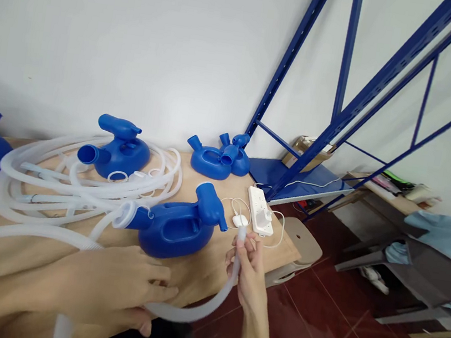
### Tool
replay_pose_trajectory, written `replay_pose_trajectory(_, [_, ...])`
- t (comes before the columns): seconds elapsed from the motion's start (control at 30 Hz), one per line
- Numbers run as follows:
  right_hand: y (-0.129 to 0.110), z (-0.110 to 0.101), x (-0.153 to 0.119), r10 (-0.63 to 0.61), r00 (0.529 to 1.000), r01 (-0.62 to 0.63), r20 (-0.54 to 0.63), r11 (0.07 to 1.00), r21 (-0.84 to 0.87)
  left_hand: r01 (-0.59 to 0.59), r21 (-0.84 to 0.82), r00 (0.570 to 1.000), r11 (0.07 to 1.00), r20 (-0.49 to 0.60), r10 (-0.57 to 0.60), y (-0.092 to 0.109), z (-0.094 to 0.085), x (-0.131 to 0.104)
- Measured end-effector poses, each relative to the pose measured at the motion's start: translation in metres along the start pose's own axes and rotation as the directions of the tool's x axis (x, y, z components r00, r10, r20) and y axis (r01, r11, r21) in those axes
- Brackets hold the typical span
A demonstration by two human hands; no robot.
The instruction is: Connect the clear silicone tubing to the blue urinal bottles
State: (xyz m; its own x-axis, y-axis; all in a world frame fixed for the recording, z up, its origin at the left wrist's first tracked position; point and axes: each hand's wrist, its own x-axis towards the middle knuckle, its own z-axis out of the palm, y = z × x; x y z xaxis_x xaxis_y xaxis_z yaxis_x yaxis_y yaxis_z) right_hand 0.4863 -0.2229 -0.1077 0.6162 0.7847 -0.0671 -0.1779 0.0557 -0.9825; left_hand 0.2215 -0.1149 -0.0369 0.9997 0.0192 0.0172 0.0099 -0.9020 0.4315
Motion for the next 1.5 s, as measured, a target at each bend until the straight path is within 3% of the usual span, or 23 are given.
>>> replay_pose_trajectory(0.1, [0.006,0.008,-0.002,0.024,0.996,-0.015,0.081,0.993,-0.119,-0.086,-0.238,0.99,0.967,-0.133,0.055,0.008,-0.029,0.006])
replay_pose_trajectory(0.17, [0.01,0.007,-0.002,0.042,0.993,-0.019,0.107,0.977,-0.212,-0.071,-0.364,0.969,0.929,-0.248,-0.023,0.005,-0.058,0.017])
replay_pose_trajectory(0.27, [0.013,0.004,0.001,-0.004,0.99,0.049,0.141,0.946,-0.319,0.13,-0.302,0.921,0.945,-0.316,-0.227,-0.019,-0.091,0.049])
replay_pose_trajectory(0.33, [0.013,0.005,0.005,-0.077,0.986,0.129,0.147,0.911,-0.391,0.298,-0.22,0.875,0.929,-0.327,-0.358,-0.045,-0.097,0.078])
replay_pose_trajectory(0.4, [0.011,0.009,0.01,-0.152,0.977,0.206,0.15,0.857,-0.473,0.424,-0.289,0.825,0.859,-0.269,-0.497,-0.073,-0.093,0.107])
replay_pose_trajectory(0.5, [0.006,0.017,0.015,-0.201,0.967,0.256,0.158,0.787,-0.561,0.476,-0.375,0.812,0.796,-0.159,-0.561,-0.105,-0.078,0.135])
replay_pose_trajectory(0.63, [-0.001,0.019,0.022,-0.208,0.965,0.261,0.159,0.753,-0.604,0.462,-0.5,0.833,0.733,-0.039,-0.551,-0.125,-0.061,0.137])
replay_pose_trajectory(0.73, [-0.007,0.014,0.03,-0.245,0.956,0.288,0.161,0.683,-0.671,0.432,-0.582,0.839,0.689,-0.022,-0.544,-0.129,-0.054,0.132])
replay_pose_trajectory(0.97, [-0.022,0.013,0.052,-0.257,0.928,0.37,0.27,0.543,-0.753,0.374,-0.655,0.844,0.657,-0.053,-0.534,-0.131,-0.051,0.13])
replay_pose_trajectory(1.17, [-0.047,0.024,0.077,-0.209,0.885,0.465,0.415,0.415,-0.782,0.317,-0.62,0.872,0.718,-0.108,-0.478,-0.139,-0.052,0.116])
replay_pose_trajectory(1.27, [-0.055,0.031,0.087,-0.182,0.89,0.454,0.418,0.412,-0.79,0.256,-0.543,0.874,0.8,-0.223,-0.431,-0.146,-0.046,0.111])
replay_pose_trajectory(1.37, [-0.054,0.037,0.091,-0.156,0.915,0.4,0.372,0.474,-0.784,0.224,-0.442,0.846,0.869,-0.354,-0.398,-0.149,-0.04,0.106])
replay_pose_trajectory(1.5, [-0.045,0.044,0.09,-0.193,0.932,0.364,0.308,0.518,-0.774,0.223,-0.377,0.819,0.899,-0.427,-0.382,-0.144,-0.034,0.102])
